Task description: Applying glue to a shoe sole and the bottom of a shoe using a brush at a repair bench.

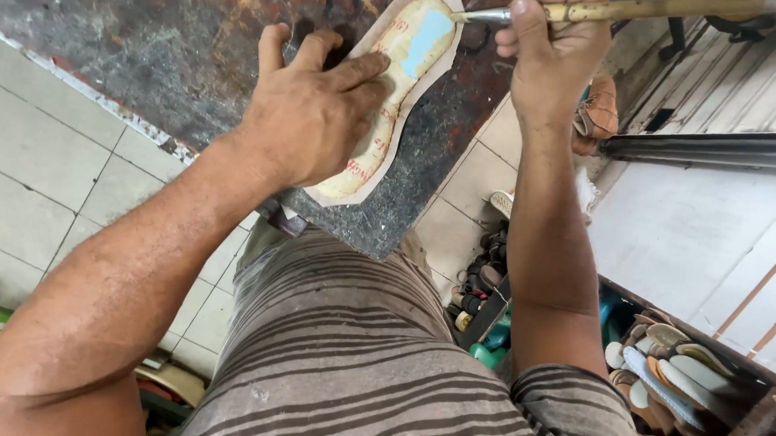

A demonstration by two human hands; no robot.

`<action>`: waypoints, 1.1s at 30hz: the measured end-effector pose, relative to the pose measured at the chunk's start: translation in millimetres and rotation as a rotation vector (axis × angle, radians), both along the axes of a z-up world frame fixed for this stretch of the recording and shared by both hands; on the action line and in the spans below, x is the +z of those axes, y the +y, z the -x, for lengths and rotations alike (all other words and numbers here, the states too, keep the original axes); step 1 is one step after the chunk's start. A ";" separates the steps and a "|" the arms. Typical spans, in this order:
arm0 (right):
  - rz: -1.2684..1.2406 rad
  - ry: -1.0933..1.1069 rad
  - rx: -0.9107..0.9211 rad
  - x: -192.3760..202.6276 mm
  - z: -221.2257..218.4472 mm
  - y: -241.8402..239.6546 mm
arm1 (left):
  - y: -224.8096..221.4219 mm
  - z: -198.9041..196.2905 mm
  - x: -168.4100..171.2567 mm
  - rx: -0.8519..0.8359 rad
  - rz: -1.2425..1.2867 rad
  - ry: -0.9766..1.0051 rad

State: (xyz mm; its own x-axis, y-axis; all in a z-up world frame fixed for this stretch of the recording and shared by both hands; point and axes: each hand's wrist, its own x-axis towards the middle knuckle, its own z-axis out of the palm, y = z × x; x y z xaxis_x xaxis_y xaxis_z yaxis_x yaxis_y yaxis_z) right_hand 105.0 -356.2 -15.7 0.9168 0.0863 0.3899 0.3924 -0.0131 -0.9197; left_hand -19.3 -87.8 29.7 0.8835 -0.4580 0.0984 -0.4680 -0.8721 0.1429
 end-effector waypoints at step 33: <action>0.638 -0.087 0.041 -11.8 -58.8 20.8 | -16.3 8.3 13.1 0.080 -0.066 0.188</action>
State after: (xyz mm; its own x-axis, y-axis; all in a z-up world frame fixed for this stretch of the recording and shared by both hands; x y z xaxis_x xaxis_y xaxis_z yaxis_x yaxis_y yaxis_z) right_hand 163.8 -335.4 -27.4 0.8753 0.3599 0.3230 0.4768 -0.5305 -0.7009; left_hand -27.6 -104.1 42.8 0.9174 -0.3854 -0.0995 -0.3671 -0.9159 0.1624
